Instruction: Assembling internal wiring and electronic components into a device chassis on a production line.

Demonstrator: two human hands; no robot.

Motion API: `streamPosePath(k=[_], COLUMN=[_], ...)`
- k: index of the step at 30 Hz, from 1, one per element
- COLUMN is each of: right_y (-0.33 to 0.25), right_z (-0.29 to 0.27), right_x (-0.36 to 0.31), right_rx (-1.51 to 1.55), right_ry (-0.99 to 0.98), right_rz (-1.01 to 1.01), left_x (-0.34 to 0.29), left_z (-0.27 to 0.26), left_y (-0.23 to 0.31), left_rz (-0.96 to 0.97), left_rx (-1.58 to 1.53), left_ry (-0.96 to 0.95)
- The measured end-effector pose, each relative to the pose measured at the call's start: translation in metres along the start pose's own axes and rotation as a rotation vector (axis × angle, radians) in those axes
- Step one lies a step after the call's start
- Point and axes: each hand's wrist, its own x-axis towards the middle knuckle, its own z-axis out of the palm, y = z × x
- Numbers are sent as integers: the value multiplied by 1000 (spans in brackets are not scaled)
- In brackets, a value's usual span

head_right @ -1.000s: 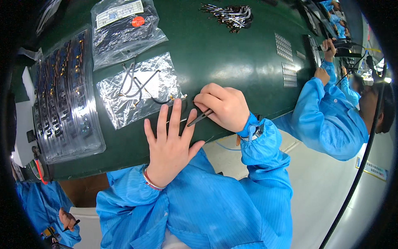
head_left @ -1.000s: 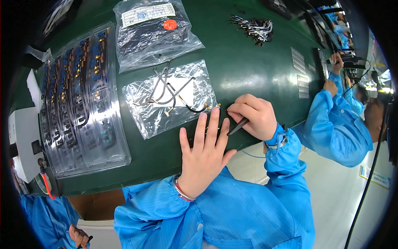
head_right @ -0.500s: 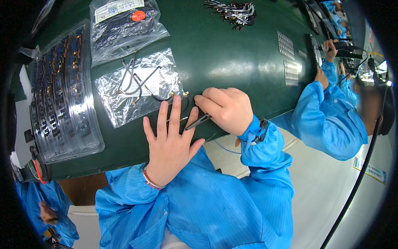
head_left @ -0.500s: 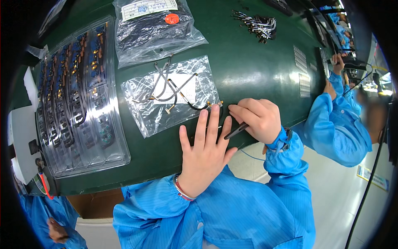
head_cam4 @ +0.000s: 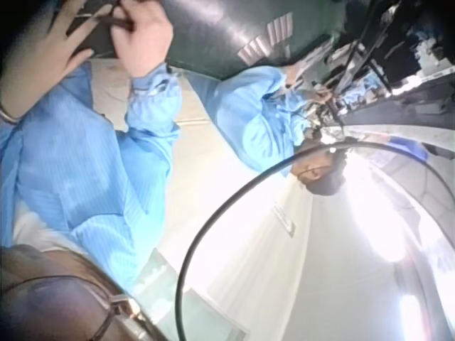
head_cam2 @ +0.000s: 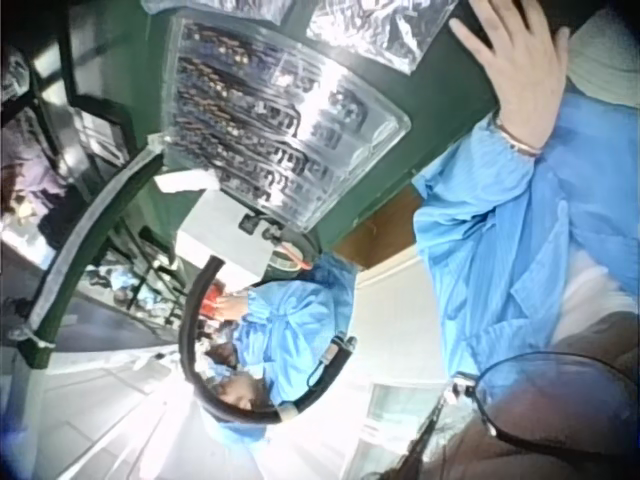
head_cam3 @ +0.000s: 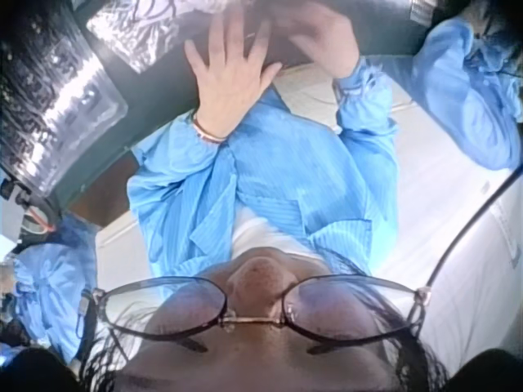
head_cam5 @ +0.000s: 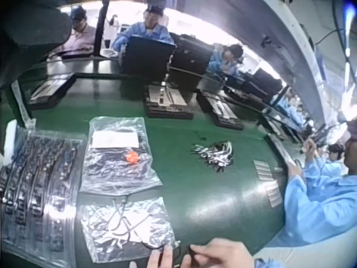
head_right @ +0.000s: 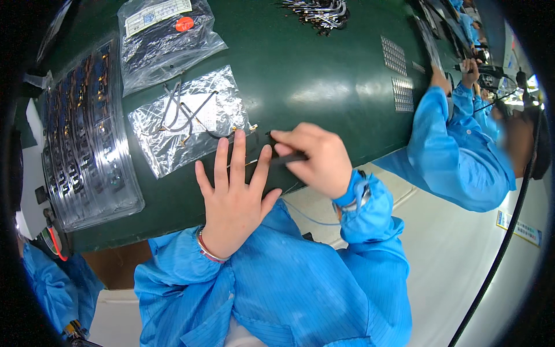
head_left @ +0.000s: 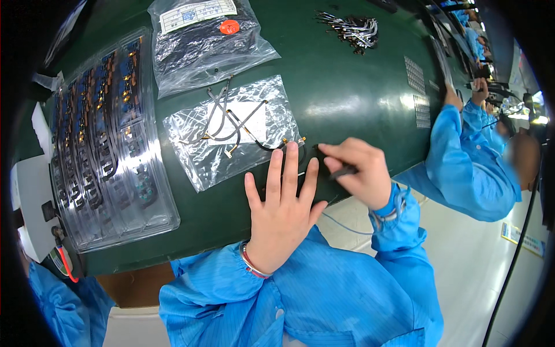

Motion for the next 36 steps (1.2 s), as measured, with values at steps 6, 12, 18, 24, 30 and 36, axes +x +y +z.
streamPosePath(k=[6, 12, 18, 24, 30, 36], right_y=[16, 9, 14, 11, 3, 52], right_z=[2, 0, -8, 2, -31, -100], right_x=[16, 22, 21, 19, 40, 109], right_rx=[96, 86, 108, -101, -340, -398], right_ry=[76, -13, 1, 98, 113, 254], right_rz=[-96, 3, -25, -193, -192, -336], left_x=[1, 1, 1, 2, -3, -6], left_z=[-4, -2, -3, -4, -2, 3], left_y=[1, 0, -1, -3, -8, -9], left_rz=[11, 15, 11, 36, 81, 104], left_rx=[6, -19, -25, -42, -137, -119], left_ry=[-11, 2, -3, 15, 111, 172])
